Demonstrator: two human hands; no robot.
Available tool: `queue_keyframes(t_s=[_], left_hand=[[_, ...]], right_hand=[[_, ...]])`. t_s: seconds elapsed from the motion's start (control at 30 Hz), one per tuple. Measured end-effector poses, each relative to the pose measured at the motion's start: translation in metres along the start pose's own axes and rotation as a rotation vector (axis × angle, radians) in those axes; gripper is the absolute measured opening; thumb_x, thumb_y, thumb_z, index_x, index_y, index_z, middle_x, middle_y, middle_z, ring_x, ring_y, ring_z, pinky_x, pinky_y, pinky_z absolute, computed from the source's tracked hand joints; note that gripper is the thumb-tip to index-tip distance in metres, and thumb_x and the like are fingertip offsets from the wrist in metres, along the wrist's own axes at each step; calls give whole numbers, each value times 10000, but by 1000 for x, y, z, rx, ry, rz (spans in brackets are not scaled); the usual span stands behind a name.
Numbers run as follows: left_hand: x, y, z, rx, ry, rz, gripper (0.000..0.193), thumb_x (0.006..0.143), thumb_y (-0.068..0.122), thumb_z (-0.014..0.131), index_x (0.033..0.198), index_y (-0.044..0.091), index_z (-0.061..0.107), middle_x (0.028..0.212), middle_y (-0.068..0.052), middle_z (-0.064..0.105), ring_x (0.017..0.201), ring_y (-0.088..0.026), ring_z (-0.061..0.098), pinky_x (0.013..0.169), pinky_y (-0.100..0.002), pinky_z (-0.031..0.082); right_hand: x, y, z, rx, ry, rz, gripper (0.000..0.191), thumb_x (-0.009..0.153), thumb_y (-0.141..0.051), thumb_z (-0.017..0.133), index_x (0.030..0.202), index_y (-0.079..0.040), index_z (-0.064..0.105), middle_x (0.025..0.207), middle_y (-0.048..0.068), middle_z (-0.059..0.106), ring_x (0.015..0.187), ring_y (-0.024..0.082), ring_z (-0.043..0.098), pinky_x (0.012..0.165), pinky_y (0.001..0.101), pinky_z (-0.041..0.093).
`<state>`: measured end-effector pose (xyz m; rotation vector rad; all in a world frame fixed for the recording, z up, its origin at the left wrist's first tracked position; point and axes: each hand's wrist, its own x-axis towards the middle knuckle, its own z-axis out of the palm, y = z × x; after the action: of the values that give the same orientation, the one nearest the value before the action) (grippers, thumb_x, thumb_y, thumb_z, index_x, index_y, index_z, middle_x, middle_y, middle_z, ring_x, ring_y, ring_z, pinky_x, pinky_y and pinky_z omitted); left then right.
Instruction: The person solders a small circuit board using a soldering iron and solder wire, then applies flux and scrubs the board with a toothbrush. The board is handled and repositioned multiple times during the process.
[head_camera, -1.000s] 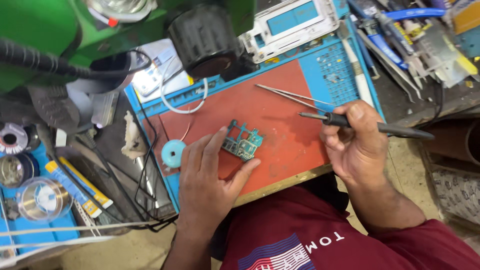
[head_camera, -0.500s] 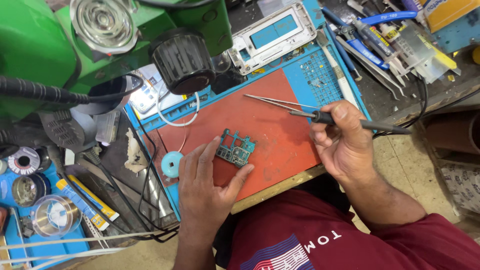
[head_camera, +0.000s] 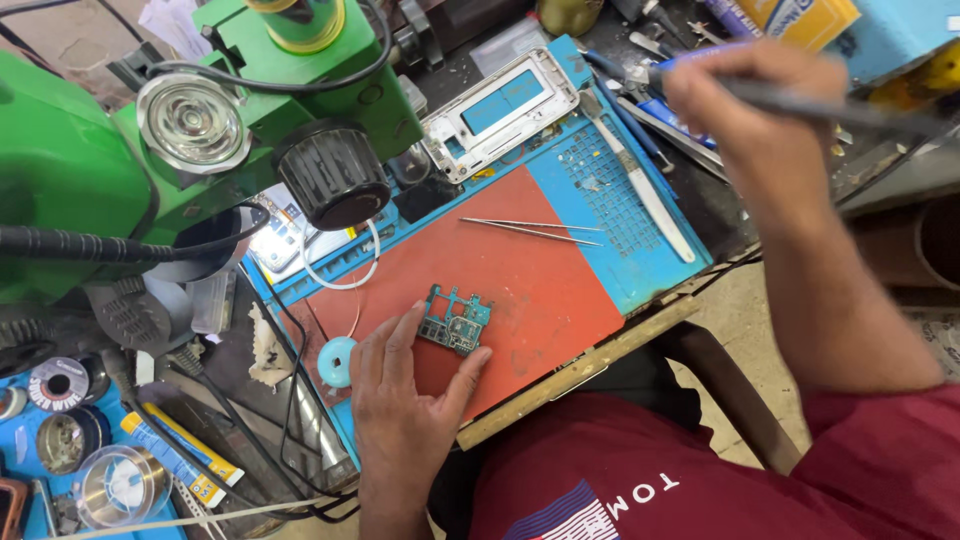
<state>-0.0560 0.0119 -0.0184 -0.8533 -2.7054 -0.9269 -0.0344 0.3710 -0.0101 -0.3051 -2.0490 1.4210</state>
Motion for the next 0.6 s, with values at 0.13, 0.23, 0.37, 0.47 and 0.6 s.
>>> queue_keyframes(t_s=[0.13,0.23,0.37,0.47,0.6], left_hand=[[0,0,0,14,-12,-5,711,769,382,874,1319,38,582,1171,-150,623,1086,-355,587,904,-473,504],[0,-1,1,17,-1,0,705,774,389,870,1319,43,586,1171,-148,625,1084,-350,586,901,-472,504],[1,-2,2,24,2,6,707,777,391,871,1322,42,583,1177,-147,626,1090,-349,584,904,-474,508],[1,-3,3,24,-24,-18,713,765,397,874,1311,41,586,1164,-148,628,1077,-346,585,880,-469,513],[1,-3,3,9,0,-1,705,771,388,872,1313,41,585,1174,-146,630,1084,-342,588,890,-468,514]], right_hand=[[69,22,3,-156,-71,-119,167,1068,-117,668,1054,38,729,884,62,729,773,98,718,699,226,588],[89,37,9,-332,-106,-54,262,1117,-219,662,1028,13,747,852,71,732,756,125,716,685,268,571],[102,52,17,-523,-97,-115,251,1065,-283,724,1080,-34,756,881,100,739,780,159,707,674,321,553],[109,61,19,-570,-121,-169,236,1005,-275,778,1161,-98,784,978,96,759,865,175,719,725,339,564],[121,70,16,-455,-304,-129,224,995,-270,750,1200,-189,786,1062,46,774,940,168,734,806,326,587]])
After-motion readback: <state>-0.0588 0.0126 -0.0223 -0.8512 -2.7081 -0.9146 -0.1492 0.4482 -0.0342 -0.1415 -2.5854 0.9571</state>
